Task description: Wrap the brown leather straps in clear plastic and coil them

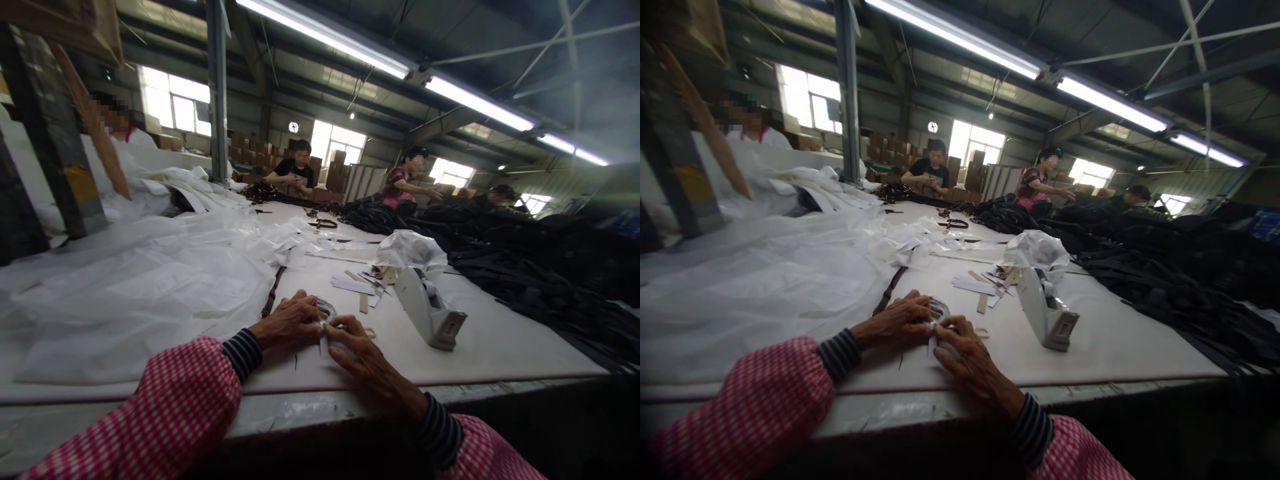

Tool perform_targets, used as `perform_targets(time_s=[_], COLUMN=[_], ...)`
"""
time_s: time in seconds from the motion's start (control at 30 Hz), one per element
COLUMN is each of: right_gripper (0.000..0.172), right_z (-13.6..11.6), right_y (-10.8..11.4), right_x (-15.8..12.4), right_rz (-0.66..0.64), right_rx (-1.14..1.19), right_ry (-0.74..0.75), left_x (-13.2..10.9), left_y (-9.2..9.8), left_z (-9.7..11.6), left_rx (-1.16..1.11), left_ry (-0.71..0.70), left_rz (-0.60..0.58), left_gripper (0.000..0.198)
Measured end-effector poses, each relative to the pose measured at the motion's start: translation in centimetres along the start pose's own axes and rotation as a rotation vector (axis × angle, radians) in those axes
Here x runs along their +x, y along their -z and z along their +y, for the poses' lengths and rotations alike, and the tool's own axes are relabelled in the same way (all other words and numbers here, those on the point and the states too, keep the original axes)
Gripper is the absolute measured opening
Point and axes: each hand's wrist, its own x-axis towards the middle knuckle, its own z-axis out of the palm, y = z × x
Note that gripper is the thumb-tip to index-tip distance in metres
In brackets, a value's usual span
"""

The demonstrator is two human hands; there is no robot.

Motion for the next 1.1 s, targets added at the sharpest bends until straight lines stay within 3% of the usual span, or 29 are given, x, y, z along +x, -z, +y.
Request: perform_targets(time_s=[0.17,0.3,0.37,0.53,0.6,0.7,0.9,1.0,1.1], right_gripper=[0.033,0.022,0.029,0.04,0.046,0.045,0.039,0.036,0.035], right_z=[0.3,0.5,0.6,0.5,0.5,0.5,0.0,0.1,0.0], right_y=[-0.5,-0.7,-0.5,-0.4,-0.8,-1.6,-2.2,-2.4,-2.9], right_x=[0.1,0.4,0.9,3.3,4.1,4.7,5.2,5.7,5.9], right_rz=[0.065,0.309,0.404,0.208,0.2,0.308,0.531,0.575,0.559], right_rx=[0.059,0.076,0.057,0.217,0.285,0.148,-0.546,-0.643,-0.581], right_ry=[-0.009,-0.041,-0.086,-0.266,-0.269,-0.179,0.241,0.324,0.332], left_x=[0.0,0.2,0.2,0.1,0.0,-0.1,0.0,0.1,0.2], left_y=[-0.6,-0.8,-0.7,-0.4,-0.4,-0.5,-0.9,-1.2,-1.3], left_z=[0.3,0.0,0.0,0.8,1.2,1.5,1.2,0.7,0.2], left_rx=[0.023,-0.094,-0.166,-0.303,-0.351,-0.418,-0.665,-0.799,-0.914], left_ry=[0.047,0.084,0.104,0.132,0.145,0.19,0.317,0.35,0.356], left_rz=[0.054,0.146,0.215,0.353,0.383,0.411,0.485,0.491,0.493], left_gripper=[0.027,0.024,0.022,0.028,0.028,0.03,0.035,0.039,0.042])
